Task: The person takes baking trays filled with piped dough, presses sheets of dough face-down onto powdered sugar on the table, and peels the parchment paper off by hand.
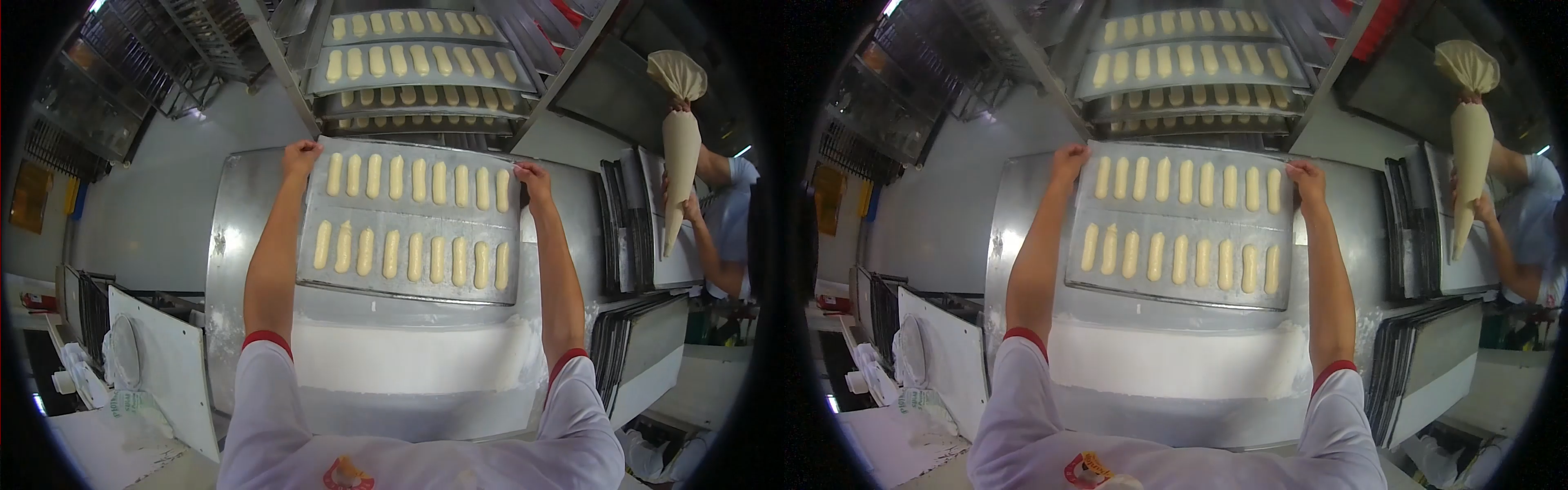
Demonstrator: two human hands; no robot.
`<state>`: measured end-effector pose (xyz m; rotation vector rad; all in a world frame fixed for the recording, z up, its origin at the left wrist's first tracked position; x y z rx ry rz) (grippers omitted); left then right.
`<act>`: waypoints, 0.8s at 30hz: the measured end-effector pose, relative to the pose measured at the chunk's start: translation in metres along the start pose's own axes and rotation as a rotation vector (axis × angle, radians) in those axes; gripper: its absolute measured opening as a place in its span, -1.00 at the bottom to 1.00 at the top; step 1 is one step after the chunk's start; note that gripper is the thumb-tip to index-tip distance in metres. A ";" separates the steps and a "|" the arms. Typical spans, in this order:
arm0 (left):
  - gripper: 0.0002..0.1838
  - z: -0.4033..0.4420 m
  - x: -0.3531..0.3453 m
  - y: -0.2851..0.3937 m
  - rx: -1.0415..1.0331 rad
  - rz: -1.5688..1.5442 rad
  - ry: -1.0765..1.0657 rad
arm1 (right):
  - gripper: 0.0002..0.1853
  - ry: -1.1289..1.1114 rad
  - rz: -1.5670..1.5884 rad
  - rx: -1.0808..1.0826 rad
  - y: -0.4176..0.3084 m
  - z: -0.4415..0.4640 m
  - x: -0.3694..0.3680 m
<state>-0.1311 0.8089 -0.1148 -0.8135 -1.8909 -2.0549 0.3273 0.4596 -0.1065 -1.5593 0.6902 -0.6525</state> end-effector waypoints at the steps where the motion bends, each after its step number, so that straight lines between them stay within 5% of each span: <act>1: -0.75 -0.004 0.002 0.001 0.030 -0.048 -0.007 | -0.81 0.008 0.010 -0.003 -0.006 -0.005 0.003; 10: -0.82 -0.138 0.106 0.044 0.024 -0.291 -0.023 | -0.92 -0.102 -0.015 0.265 -0.102 -0.139 0.019; 17: -0.83 -0.288 0.191 0.046 0.052 -0.098 -0.073 | -0.93 -0.052 0.011 0.257 -0.120 -0.288 0.052; 24: -0.85 -0.364 0.205 0.007 0.119 -0.237 -0.145 | -0.94 -0.005 0.018 0.108 -0.102 -0.387 0.068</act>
Point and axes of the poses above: each hand's wrist, its own z-axis towards the middle knuckle, its own x-axis out of the back of the hand, y = z × x, the point moved 8 cm from there along z, towards the middle knuckle, and after that the axes turned 6 degrees about z, right-handed, at the moved point
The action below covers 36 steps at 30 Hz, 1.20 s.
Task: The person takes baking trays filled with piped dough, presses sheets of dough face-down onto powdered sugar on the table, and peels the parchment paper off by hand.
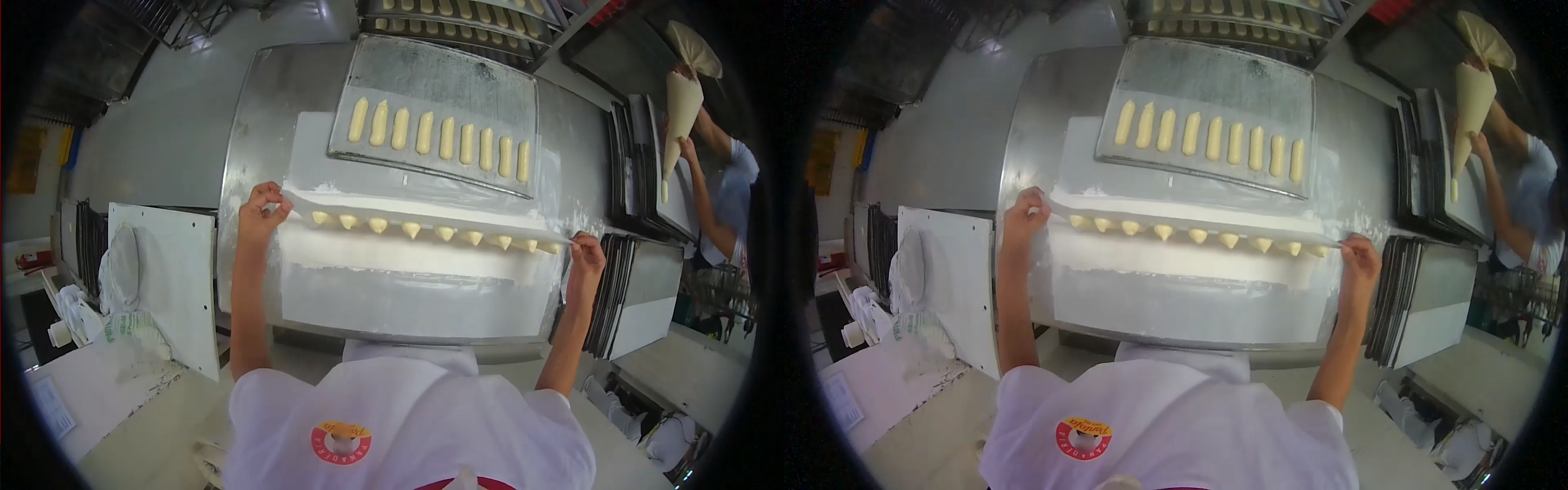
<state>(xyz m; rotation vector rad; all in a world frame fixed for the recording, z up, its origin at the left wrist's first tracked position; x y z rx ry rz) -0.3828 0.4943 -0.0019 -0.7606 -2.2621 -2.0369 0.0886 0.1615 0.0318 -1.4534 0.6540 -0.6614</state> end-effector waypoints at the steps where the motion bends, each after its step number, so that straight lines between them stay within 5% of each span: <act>1: -0.85 -0.008 0.002 -0.006 -0.032 -0.004 -0.002 | -0.94 0.002 -0.006 0.020 -0.001 -0.012 0.001; 7: -0.88 -0.060 0.002 -0.052 -0.323 0.259 0.066 | -0.94 -0.002 -0.254 -0.107 0.062 -0.079 -0.007; 9: -0.88 -0.077 -0.009 -0.071 0.160 0.178 0.080 | -0.90 0.041 -0.344 -0.203 0.087 -0.096 -0.004; 12: -0.83 -0.094 -0.010 -0.103 0.340 -0.053 0.272 | -0.82 0.291 -0.053 -0.314 0.108 -0.107 0.001; 20: -0.76 -0.080 -0.014 -0.081 0.136 0.328 0.242 | -0.64 0.295 -0.200 -0.340 0.108 -0.091 0.005; 28: -0.77 -0.056 -0.016 -0.083 0.174 0.369 0.186 | -0.70 0.168 -0.372 -0.409 0.124 -0.069 0.008; 36: -0.75 -0.047 -0.018 -0.069 0.072 0.515 0.193 | -0.81 0.189 -0.174 -0.422 0.107 -0.072 0.004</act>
Point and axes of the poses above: each hand's wrist, its own z-axis towards the middle knuckle, its own x-axis out of the back of the hand, y = z × x, the point moved 8 cm from there along z, towards the middle knuckle, and after that the axes turned 6 degrees about z, right-handed, at the moved point
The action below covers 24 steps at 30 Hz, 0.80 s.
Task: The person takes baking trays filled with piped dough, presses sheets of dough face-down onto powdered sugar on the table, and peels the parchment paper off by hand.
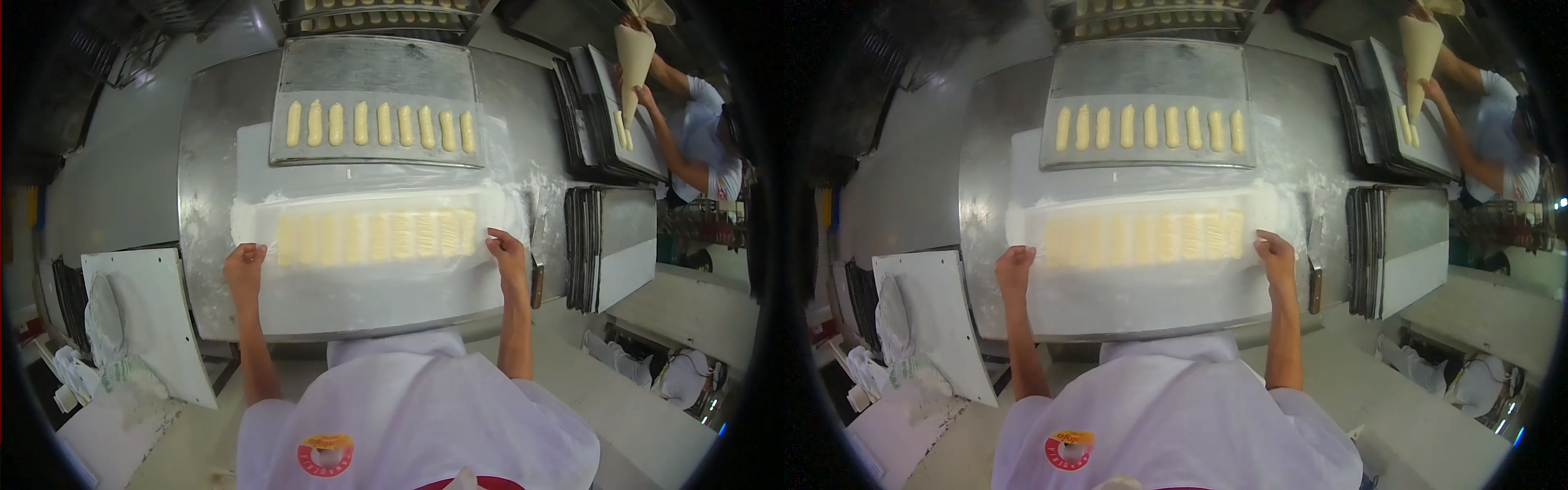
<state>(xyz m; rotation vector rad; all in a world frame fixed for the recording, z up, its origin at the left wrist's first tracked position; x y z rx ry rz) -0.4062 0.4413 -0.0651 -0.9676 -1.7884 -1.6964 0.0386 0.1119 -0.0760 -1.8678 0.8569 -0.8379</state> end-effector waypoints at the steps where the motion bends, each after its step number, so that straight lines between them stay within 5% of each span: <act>1: -0.75 0.001 0.001 0.005 -0.003 -0.001 -0.002 | -0.83 -0.019 0.039 -0.017 0.002 0.004 -0.004; 7: -0.75 0.007 -0.009 0.000 0.014 -0.029 -0.060 | -0.90 0.011 -0.290 0.193 -0.007 0.030 -0.018; 10: -0.77 0.003 0.009 0.013 0.029 -0.024 -0.059 | -0.90 -0.064 -0.165 0.273 -0.027 0.023 -0.018; 18: -0.78 0.004 0.026 0.021 0.068 -0.179 -0.262 | -0.88 -0.089 0.026 0.212 -0.071 0.008 -0.011; 24: -0.73 0.008 -0.003 0.004 0.009 -0.041 -0.099 | -0.86 0.017 -0.288 0.150 -0.012 0.038 -0.019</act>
Point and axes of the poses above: each hand's wrist, its own z-axis towards the middle knuckle, its own x-axis out of the back of the hand, y = z × x, the point moved 8 cm from there along z, towards the middle knuckle, and after that the axes turned 6 degrees about z, right-handed, at the moved point
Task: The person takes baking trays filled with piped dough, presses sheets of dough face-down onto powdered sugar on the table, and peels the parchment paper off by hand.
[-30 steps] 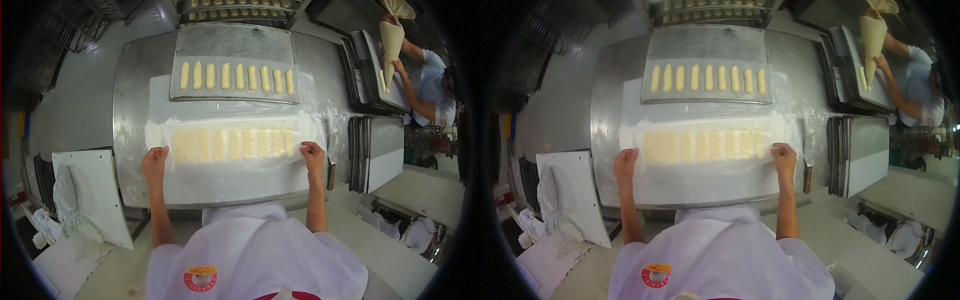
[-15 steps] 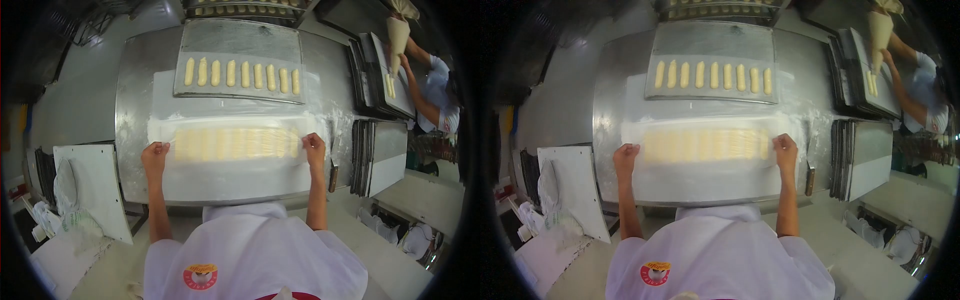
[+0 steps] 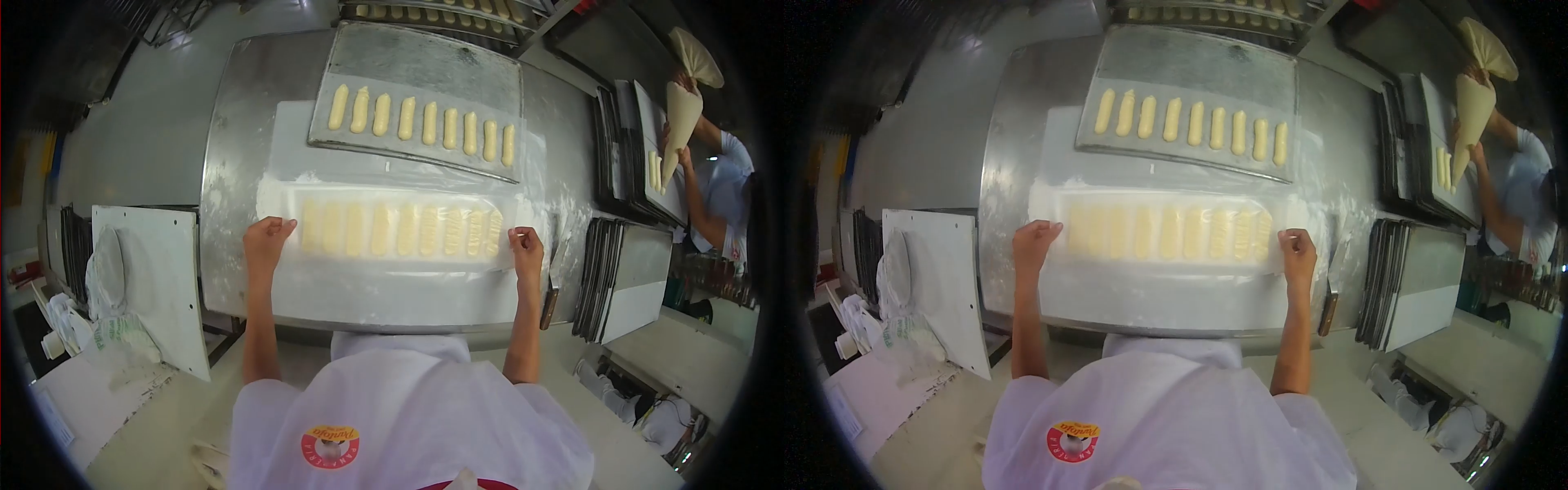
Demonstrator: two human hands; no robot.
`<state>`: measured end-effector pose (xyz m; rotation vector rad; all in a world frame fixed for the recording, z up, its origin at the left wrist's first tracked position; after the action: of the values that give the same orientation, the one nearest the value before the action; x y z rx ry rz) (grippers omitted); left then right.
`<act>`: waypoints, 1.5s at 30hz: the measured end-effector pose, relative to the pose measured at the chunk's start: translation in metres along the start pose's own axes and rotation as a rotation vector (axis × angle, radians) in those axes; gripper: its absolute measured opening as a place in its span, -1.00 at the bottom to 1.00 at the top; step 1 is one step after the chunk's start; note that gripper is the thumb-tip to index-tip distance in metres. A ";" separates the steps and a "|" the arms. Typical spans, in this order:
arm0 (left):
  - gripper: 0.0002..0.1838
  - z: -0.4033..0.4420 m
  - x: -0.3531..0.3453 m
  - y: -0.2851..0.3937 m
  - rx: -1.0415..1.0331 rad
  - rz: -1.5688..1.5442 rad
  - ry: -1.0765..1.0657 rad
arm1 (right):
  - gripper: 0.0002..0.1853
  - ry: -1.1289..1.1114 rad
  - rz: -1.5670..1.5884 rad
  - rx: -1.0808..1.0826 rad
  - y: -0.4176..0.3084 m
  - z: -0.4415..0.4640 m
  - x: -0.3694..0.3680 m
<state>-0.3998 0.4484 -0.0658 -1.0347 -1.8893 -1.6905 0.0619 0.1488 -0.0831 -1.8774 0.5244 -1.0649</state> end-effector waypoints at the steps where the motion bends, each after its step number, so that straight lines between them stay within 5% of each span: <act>1: -0.73 -0.002 -0.001 0.001 0.008 0.001 -0.001 | -0.82 -0.054 0.014 0.000 0.004 0.001 -0.002; 10: -0.75 -0.004 0.027 0.015 0.037 -0.174 -0.069 | -0.89 -0.080 0.335 0.022 -0.054 -0.022 0.029; 18: -0.76 0.011 0.009 0.000 -0.001 -0.034 0.029 | -0.88 -0.054 0.141 -0.036 0.009 0.007 -0.003; 34: -0.79 0.017 0.006 0.013 -0.019 0.033 0.123 | -0.85 0.035 -0.043 0.143 -0.002 0.016 -0.009; 36: -0.79 0.023 0.009 0.031 -0.186 0.021 0.219 | -0.84 0.031 -0.041 0.183 -0.019 0.027 -0.019; 45: -0.80 0.026 0.027 0.016 -0.237 -0.106 0.012 | -0.86 -0.097 0.203 0.091 -0.052 -0.004 0.015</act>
<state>-0.4012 0.4801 -0.0405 -1.0236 -1.7961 -2.0153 0.0633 0.1635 -0.0306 -1.7459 0.5865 -0.8467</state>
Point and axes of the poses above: each hand's wrist, its own z-axis towards the middle knuckle, its own x-axis out of the back of the hand, y = z × x, the point moved 8 cm from there along z, towards the middle knuckle, and after that the axes turned 6 degrees about z, right-handed, at the moved point
